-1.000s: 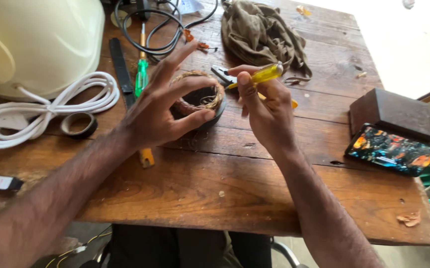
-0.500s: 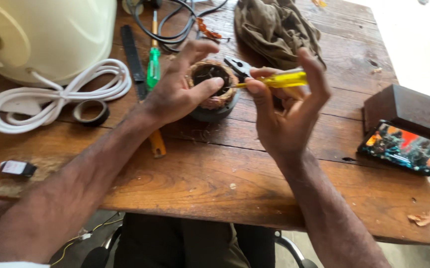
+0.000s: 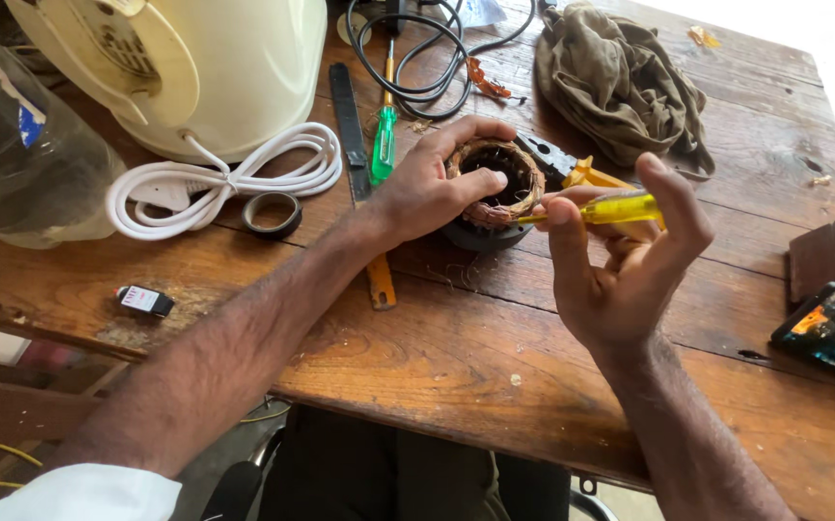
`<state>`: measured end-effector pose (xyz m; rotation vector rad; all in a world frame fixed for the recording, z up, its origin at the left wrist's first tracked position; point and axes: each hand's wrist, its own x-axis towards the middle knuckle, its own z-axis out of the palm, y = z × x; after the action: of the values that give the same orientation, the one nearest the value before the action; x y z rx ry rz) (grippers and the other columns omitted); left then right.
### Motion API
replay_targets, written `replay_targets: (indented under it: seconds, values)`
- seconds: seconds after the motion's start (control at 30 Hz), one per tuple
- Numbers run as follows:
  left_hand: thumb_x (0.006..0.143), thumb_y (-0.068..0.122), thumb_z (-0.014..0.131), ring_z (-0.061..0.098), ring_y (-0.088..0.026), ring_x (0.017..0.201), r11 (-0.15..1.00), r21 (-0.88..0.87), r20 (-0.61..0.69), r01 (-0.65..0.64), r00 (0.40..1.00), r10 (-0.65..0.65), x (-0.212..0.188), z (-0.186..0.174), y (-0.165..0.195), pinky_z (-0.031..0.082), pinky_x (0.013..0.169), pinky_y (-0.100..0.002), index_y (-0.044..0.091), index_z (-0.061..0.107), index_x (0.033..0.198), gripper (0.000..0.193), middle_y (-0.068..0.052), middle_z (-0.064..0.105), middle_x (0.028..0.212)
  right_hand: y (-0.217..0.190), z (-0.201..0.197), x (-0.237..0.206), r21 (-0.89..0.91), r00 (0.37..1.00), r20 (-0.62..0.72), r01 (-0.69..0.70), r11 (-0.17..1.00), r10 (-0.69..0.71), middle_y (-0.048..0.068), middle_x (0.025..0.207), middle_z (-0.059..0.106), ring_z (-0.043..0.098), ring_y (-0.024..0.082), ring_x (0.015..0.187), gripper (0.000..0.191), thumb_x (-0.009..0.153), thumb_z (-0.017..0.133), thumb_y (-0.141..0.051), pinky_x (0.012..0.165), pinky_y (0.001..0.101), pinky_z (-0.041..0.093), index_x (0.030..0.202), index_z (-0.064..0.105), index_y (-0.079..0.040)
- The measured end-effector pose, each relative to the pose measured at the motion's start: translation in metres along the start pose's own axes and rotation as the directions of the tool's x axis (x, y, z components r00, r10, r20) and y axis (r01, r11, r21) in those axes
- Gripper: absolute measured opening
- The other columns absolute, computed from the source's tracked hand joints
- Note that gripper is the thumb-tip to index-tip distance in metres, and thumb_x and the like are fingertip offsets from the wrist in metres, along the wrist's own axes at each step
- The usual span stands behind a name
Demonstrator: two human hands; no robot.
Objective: The person uses a yellow-handled screwdriver and pliers to scrape and adjust copper windings inside a cylindrical motor coil. They repeatedly scrape the coil surface, pull out loose strands, and reposition the coil on the workbench while a phone plays video in the background.
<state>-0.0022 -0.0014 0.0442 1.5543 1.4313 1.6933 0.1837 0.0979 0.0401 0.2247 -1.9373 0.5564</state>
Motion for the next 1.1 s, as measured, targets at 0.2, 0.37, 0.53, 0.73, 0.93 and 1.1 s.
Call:
replay_targets:
  seconds: [0.2,0.37,0.53,0.73,0.93,1.1]
  values:
    - [0.093,0.017,0.066,0.069,-0.021,0.116,0.998,0.059,0.009,-0.022,1.0,0.021,0.0,0.0,-0.001,0.06,0.102,-0.033,0.003,0.055,0.137,0.046,-0.015,0.067,0.124,-0.009,0.0,0.0,-0.083,0.992,0.111,0.061,0.995,-0.052,0.021,0.1,0.067,0.076,0.024,0.088,0.046,0.115,0.058,-0.002,0.072,0.0317,0.064,0.146,0.024,-0.01]
    - [0.092,0.017,0.064,0.069,-0.022,0.114,1.0,0.022,0.019,0.0,1.0,-0.001,0.001,0.001,-0.003,0.062,0.1,-0.032,0.003,0.055,0.136,0.047,-0.015,0.067,0.123,-0.014,0.002,0.004,0.02,0.996,0.083,0.031,0.999,-0.033,0.025,0.092,0.067,0.075,0.025,0.085,0.037,0.108,0.055,0.0,0.068,0.0332,0.063,0.134,0.03,-0.008]
    - [0.092,0.017,0.064,0.068,-0.022,0.114,0.999,-0.044,0.009,0.028,1.0,-0.028,-0.002,0.001,-0.004,0.064,0.098,-0.034,0.003,0.055,0.135,0.046,-0.014,0.065,0.123,-0.016,-0.002,0.002,-0.075,0.987,0.144,-0.063,0.995,0.074,0.026,0.098,0.07,0.073,0.029,0.084,0.036,0.104,0.058,0.003,0.064,0.0333,0.065,0.132,0.039,-0.008]
    - [0.094,0.015,0.065,0.067,-0.022,0.116,1.0,-0.024,-0.011,-0.014,1.0,0.013,-0.003,0.002,-0.005,0.059,0.102,-0.034,0.003,0.056,0.136,0.045,-0.015,0.068,0.125,-0.013,0.001,-0.002,-0.056,0.997,0.08,0.022,0.998,-0.018,0.024,0.103,0.069,0.075,0.023,0.083,0.042,0.113,0.057,0.0,0.068,0.0322,0.062,0.138,0.025,-0.009]
    - [0.091,0.018,0.065,0.069,-0.019,0.114,0.994,0.113,-0.011,0.006,1.0,-0.005,-0.002,0.001,-0.005,0.059,0.101,-0.031,0.004,0.057,0.135,0.047,-0.013,0.069,0.121,-0.004,0.004,0.003,0.099,0.999,0.022,-0.037,0.994,0.035,0.023,0.093,0.065,0.076,0.022,0.076,0.039,0.115,0.056,-0.001,0.066,0.0327,0.065,0.138,0.027,-0.013]
    - [0.092,0.016,0.066,0.068,-0.021,0.117,0.998,0.056,-0.029,-0.029,0.999,0.03,-0.003,0.001,-0.005,0.056,0.104,-0.034,0.002,0.058,0.134,0.044,-0.013,0.069,0.123,-0.001,0.006,0.002,0.04,1.0,-0.004,0.013,0.999,-0.013,0.024,0.089,0.06,0.073,0.025,0.079,0.034,0.113,0.053,-0.004,0.068,0.0354,0.065,0.132,0.026,-0.01]
